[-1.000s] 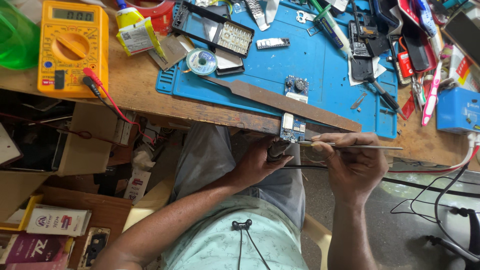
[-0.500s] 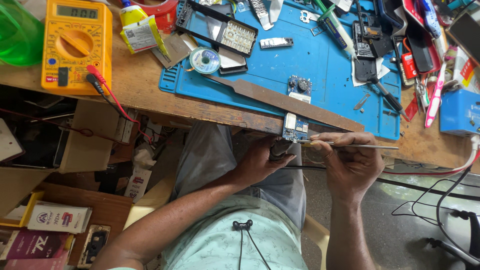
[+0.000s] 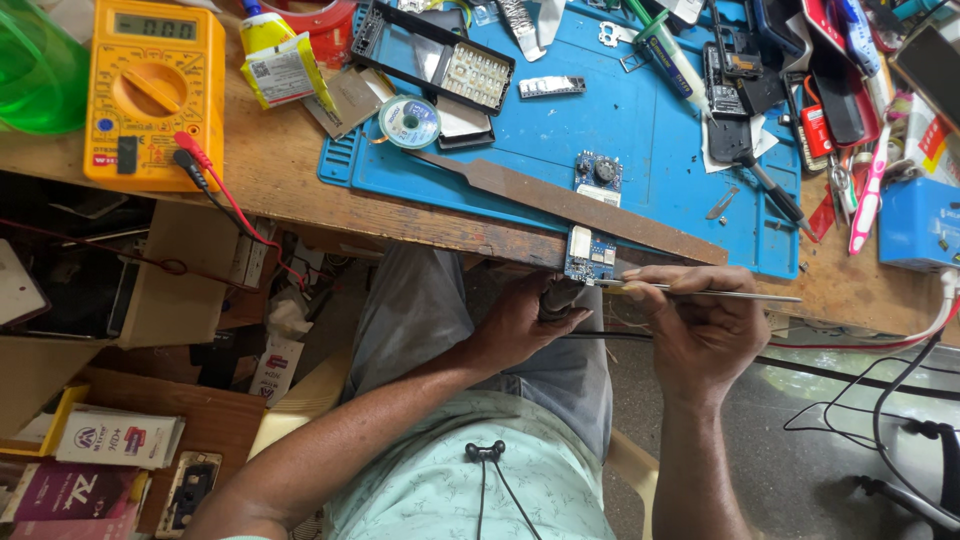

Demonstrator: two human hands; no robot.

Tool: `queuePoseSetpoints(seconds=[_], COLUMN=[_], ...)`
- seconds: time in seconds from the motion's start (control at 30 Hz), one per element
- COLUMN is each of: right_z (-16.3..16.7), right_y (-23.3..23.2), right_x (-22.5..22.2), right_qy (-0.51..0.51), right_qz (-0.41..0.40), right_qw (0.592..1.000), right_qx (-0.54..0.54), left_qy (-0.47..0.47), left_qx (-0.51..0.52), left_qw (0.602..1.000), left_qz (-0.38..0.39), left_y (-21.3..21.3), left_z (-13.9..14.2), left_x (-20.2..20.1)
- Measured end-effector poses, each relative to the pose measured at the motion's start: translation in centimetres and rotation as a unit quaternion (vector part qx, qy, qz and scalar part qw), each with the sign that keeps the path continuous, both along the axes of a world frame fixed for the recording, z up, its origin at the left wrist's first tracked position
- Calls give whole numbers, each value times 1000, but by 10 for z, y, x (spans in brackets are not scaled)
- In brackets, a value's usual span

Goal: The person uses a soldering iron and tweezers to work on a small circuit board clamped to a workbench. They then connect a multimeter to the board and later plug a charging cable into a mobile phone, testing the device.

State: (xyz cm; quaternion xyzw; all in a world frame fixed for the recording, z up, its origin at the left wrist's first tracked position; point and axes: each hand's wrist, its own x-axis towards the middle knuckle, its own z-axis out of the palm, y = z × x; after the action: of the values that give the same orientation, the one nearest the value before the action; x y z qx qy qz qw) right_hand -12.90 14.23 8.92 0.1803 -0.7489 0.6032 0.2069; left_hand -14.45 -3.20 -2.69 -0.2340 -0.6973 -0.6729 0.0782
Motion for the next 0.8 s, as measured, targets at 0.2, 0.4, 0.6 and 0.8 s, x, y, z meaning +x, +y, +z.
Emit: queuePoseSetpoints(seconds=[0.2,0.4,0.6,0.8], right_z=[-3,-13,-18,-21], right_y=[2,0,2,1], right_x=[3,9,10,9], right_qy=[14,5,-53,-49], right_qz=[6,-3,25,68], right_qw=[992,985,981,986], right_qx=[-122,-171,-183,-145], left_qy=[1,6,-116,-95], left_qx=[31,-40,-37,-4], left_qw=[1000,998,992,995], left_qz=[-3,44,-13,37], left_y=[-6,-11,-12,-9], left_z=[2,-8,-15,-10], left_x=[4,6,10,13])
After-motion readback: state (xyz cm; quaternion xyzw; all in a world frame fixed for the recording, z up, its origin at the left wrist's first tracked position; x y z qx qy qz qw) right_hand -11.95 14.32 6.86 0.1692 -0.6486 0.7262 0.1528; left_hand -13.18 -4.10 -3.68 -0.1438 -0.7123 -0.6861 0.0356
